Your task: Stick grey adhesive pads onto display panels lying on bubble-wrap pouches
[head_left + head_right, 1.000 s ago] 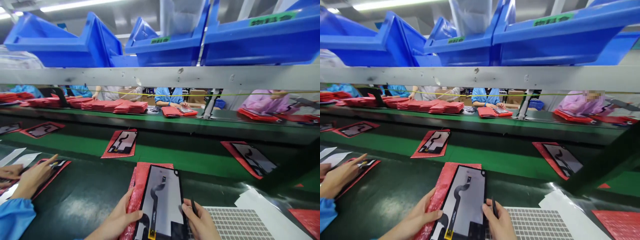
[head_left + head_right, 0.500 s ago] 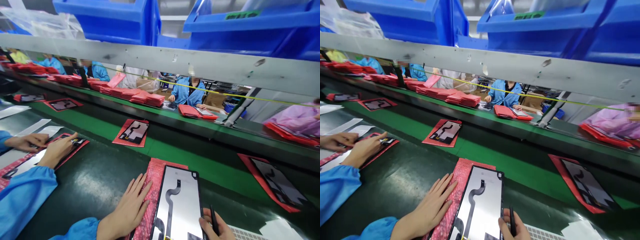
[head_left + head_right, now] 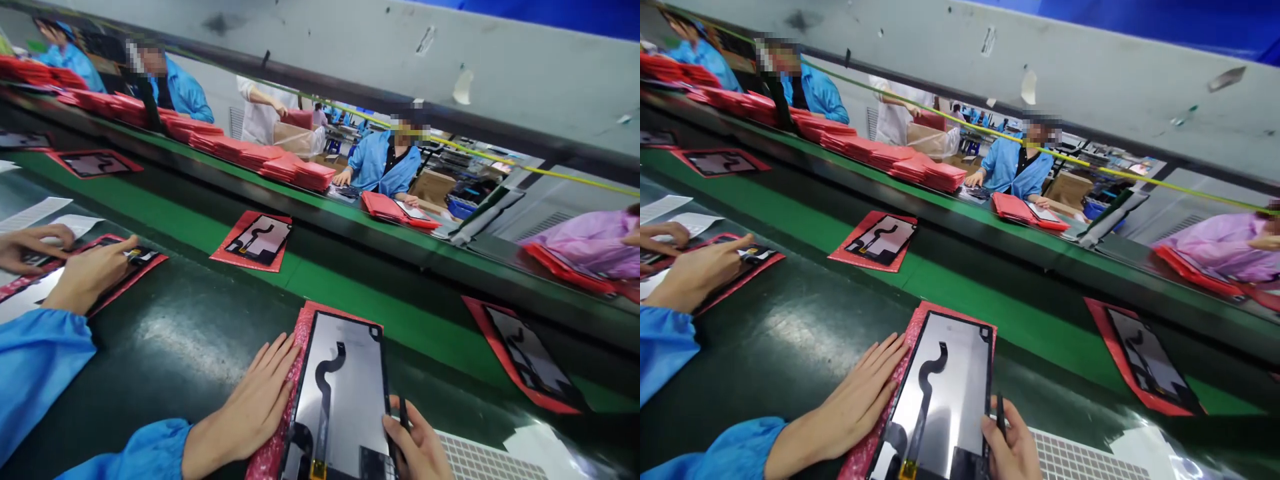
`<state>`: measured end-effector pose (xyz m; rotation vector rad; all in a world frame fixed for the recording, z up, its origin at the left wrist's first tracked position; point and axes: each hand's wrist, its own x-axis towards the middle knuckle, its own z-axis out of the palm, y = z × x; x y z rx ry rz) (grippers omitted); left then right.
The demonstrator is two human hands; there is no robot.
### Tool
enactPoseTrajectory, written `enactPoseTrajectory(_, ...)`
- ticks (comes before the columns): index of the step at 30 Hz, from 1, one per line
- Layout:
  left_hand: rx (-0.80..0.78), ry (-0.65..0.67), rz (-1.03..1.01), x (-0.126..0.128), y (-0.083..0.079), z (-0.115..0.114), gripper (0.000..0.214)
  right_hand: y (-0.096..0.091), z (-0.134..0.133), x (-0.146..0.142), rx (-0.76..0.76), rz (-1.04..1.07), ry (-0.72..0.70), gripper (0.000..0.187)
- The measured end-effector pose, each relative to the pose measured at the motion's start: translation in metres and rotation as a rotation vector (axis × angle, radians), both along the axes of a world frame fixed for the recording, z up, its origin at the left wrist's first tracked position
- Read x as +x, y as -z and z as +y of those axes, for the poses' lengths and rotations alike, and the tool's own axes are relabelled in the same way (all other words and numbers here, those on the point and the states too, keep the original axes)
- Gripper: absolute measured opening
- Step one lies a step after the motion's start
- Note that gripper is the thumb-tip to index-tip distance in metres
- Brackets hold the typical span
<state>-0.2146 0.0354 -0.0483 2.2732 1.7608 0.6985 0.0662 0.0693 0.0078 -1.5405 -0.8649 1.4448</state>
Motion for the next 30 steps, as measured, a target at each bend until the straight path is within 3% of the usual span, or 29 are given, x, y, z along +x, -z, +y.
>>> enactPoseTrajectory(3, 0.015, 0.01, -0.02, -0.004, 0.002, -0.001, 0.065, 0.007, 0.002, -0.007, -0.002, -0.063, -0.14, 0.057)
enactPoseTrajectory(7, 0.013, 0.004, -0.028, -0.006, 0.005, -0.003, 0.065, 0.003, 0.006, -0.007, 0.126, -0.306, -0.268, 0.047)
enactPoseTrajectory(11, 0.004, 0.02, -0.034, -0.01, 0.007, -0.006, 0.064, -0.016, 0.008, 0.004, 0.236, -0.425, -0.266, 0.033)
enactPoseTrajectory(16, -0.032, 0.023, -0.067, -0.013, 0.005, -0.008, 0.059, -0.039, 0.013, 0.048, 0.28, -0.442, -0.154, 0.033)
enactPoseTrajectory(20, -0.036, 0.02, -0.068, -0.012, 0.004, -0.011, 0.057, -0.039, 0.012, 0.082, 0.383, -0.418, -0.171, 0.037)
enactPoseTrajectory(23, -0.021, 0.02, -0.049, -0.014, 0.002, -0.011, 0.056, -0.029, 0.009, 0.091, 0.315, -0.474, -0.198, 0.044)
enactPoseTrajectory(26, 0.034, 0.015, 0.0, -0.013, -0.011, -0.008, 0.057, -0.02, 0.009, 0.088, 0.203, -0.359, -0.26, 0.051)
enactPoseTrajectory(30, 0.11, 0.125, 0.021, 0.015, -0.043, -0.002, 0.065, -0.017, 0.018, 0.079, 0.234, -0.239, -0.354, 0.041)
